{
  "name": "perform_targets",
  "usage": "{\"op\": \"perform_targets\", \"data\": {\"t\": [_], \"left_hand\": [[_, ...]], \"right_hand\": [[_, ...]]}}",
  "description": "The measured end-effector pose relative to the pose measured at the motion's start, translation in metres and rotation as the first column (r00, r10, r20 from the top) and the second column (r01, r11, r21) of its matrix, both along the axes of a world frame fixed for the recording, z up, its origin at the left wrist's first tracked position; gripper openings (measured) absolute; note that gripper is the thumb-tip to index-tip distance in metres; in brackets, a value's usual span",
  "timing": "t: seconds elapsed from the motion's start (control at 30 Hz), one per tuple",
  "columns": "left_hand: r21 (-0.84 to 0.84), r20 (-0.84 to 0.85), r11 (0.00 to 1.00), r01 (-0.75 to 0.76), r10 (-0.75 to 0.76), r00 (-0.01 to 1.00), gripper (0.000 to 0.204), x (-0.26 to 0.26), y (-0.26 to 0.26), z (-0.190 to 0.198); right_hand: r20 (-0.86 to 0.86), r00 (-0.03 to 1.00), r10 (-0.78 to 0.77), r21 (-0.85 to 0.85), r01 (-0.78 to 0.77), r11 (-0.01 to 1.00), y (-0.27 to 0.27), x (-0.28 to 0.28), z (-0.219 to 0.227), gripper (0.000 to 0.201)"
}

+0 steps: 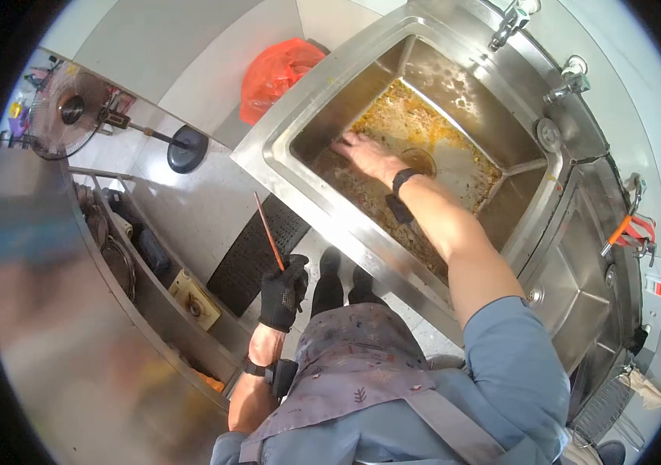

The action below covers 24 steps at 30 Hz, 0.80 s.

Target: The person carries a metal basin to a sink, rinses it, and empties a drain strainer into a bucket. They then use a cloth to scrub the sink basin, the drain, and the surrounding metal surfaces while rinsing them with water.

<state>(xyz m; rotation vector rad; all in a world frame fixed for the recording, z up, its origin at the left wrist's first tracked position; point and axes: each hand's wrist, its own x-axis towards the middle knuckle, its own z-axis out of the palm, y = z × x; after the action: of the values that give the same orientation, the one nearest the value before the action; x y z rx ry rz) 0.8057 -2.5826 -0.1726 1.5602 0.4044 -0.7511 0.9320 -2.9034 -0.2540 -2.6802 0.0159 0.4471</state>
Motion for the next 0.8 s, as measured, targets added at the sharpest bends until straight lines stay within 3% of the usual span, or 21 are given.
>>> {"op": "perform_targets", "data": {"t": [0.03, 0.07, 0.1, 0.17, 0.2, 0.23, 0.3, 0.33, 0.37, 0.43, 0.47, 0.53, 0.63, 0.67, 0.73, 0.8], "left_hand": [[-0.007, -0.007, 1.000, 0.007, -0.007, 1.000, 0.015, 0.005, 0.001, -0.002], [0.033, 0.019, 0.998, 0.051, -0.052, 0.998, 0.015, 0.009, 0.004, -0.003], [0.072, 0.042, 0.993, 0.095, -0.098, 0.994, 0.015, 0.012, 0.007, -0.005], [0.103, 0.058, 0.985, 0.141, -0.148, 0.987, 0.015, 0.019, 0.007, -0.006], [0.066, 0.046, 0.992, 0.112, -0.115, 0.992, 0.015, 0.024, 0.007, -0.004], [0.031, 0.031, 0.996, 0.081, -0.082, 0.996, 0.015, 0.028, 0.006, -0.003], [0.042, -0.007, 0.995, 0.092, -0.092, 0.996, 0.015, 0.036, 0.006, -0.004], [0.028, 0.030, 0.992, 0.120, -0.121, 0.992, 0.015, 0.038, 0.006, -0.008], [0.014, 0.068, 0.989, 0.148, -0.149, 0.987, 0.014, 0.040, 0.005, -0.010], [0.024, 0.083, 0.980, 0.199, -0.201, 0.976, 0.013, 0.047, -0.001, -0.010], [-0.029, 0.053, 0.987, 0.161, -0.159, 0.986, 0.013, 0.049, -0.002, -0.013], [-0.083, 0.019, 0.989, 0.121, -0.120, 0.993, 0.012, 0.050, -0.003, -0.015], [-0.003, 0.114, 0.977, 0.214, -0.212, 0.971, 0.011, 0.050, -0.009, -0.013], [-0.026, 0.056, 0.983, 0.183, -0.182, 0.982, 0.016, 0.051, -0.012, -0.006], [-0.048, -0.002, 0.987, 0.151, -0.151, 0.989, 0.024, 0.051, -0.012, -0.004], [-0.117, -0.043, 0.987, 0.110, -0.116, 0.992, 0.014, 0.049, -0.007, -0.013]], "right_hand": [[-0.124, 0.992, 0.014, -0.060, -0.022, 0.998, 0.004, 0.000, 0.014, 0.051], [0.124, 0.989, -0.080, -0.018, 0.083, 0.996, -0.011, 0.017, -0.126, 0.049], [0.112, 0.990, -0.085, -0.026, 0.089, 0.996, -0.015, 0.014, -0.117, 0.049], [-0.333, 0.935, 0.123, -0.026, -0.139, 0.990, -0.018, 0.015, -0.057, 0.046], [-0.195, 0.980, -0.042, 0.115, 0.065, 0.991, -0.014, 0.002, -0.024, 0.038], [-0.083, 0.984, -0.157, 0.093, 0.164, 0.982, -0.019, -0.003, -0.025, 0.032], [0.071, 0.970, -0.233, 0.141, 0.222, 0.965, -0.048, -0.010, -0.018, 0.028], [-0.108, 0.949, -0.297, 0.152, 0.311, 0.938, -0.061, -0.011, 0.011, 0.032], [-0.083, 0.956, -0.283, 0.072, 0.289, 0.955, -0.078, -0.015, 0.013, 0.030], [0.162, 0.964, -0.209, 0.255, 0.164, 0.953, -0.135, -0.039, -0.057, 0.027], [0.159, 0.964, -0.213, 0.248, 0.170, 0.954, -0.139, -0.045, -0.057, 0.027], [-0.106, 0.990, -0.096, 0.073, 0.104, 0.992, -0.135, -0.062, -0.055, 0.025], [-0.506, 0.863, 0.005, -0.130, -0.082, 0.988, -0.122, -0.087, -0.052, 0.031], [-0.507, 0.862, 0.003, -0.131, -0.081, 0.988, -0.111, -0.091, -0.044, 0.031], [-0.495, 0.857, -0.143, -0.149, 0.078, 0.986, -0.090, -0.090, -0.029, 0.035], [-0.521, 0.839, -0.155, -0.161, 0.081, 0.984, -0.096, -0.091, -0.069, 0.036]]}}
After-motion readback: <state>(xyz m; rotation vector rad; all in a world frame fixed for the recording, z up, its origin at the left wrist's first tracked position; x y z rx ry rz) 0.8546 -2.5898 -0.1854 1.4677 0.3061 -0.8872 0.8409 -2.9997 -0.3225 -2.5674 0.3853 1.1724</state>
